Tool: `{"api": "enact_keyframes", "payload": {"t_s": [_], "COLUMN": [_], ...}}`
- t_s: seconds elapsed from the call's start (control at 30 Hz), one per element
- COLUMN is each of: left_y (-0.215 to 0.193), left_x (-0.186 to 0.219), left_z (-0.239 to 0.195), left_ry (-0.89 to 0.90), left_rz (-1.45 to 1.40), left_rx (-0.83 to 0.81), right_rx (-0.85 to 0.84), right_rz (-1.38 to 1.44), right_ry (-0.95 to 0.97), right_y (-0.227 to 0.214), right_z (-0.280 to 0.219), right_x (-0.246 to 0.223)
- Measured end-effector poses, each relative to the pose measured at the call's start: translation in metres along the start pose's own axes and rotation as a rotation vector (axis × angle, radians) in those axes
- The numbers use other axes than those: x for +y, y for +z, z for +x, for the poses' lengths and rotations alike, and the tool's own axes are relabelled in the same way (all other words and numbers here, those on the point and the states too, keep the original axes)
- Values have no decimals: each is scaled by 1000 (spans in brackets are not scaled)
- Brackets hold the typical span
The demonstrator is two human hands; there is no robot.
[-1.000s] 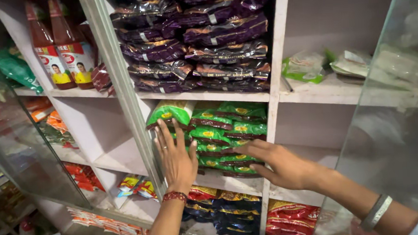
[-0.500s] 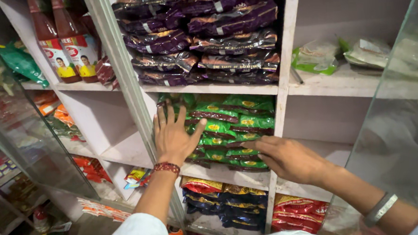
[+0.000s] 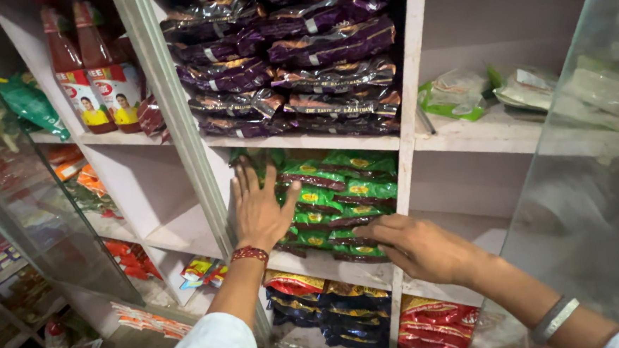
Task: The person repeatedly takes small green and yellow packets of noodles from a large white sack and places them onto a white shelf in a glass display cabinet. The person arranges the packets in neat rows, filling the available space on the shelf.
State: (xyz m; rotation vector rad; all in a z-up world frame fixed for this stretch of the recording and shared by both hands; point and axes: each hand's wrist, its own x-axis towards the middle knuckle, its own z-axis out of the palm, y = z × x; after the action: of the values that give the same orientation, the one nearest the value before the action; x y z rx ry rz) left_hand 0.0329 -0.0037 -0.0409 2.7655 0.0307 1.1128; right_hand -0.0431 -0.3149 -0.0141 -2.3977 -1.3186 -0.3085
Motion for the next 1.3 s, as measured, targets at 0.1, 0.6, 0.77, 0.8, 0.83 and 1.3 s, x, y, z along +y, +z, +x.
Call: {"api": "enact_keyframes", "payload": {"t_s": [0.1, 0.6, 0.77, 0.8, 0.83, 1.3], "left_y": [-4, -30, -32, -31, -29, -25], "left_x": [-9, 53, 106, 115, 121, 101], "left_z": [3, -118, -208, -218, -227, -319], "left_ry": [-19, 230, 245, 250, 237, -325], "left_rz": [43, -436, -634, -654, -690, -930], "left_rx": [-103, 27, -187, -211, -243, -494], "right_rx": [54, -156, -370, -429, -456, -243], "right_rz": [15, 265, 313, 345, 334, 144], "right_ry": [-51, 72, 203, 313, 335, 616], "right_y": [2, 66, 139, 153, 167, 363], "right_z": [0, -75, -133, -139, -144, -153], "right_x": [2, -5, -12, -11, -8, -20]}}
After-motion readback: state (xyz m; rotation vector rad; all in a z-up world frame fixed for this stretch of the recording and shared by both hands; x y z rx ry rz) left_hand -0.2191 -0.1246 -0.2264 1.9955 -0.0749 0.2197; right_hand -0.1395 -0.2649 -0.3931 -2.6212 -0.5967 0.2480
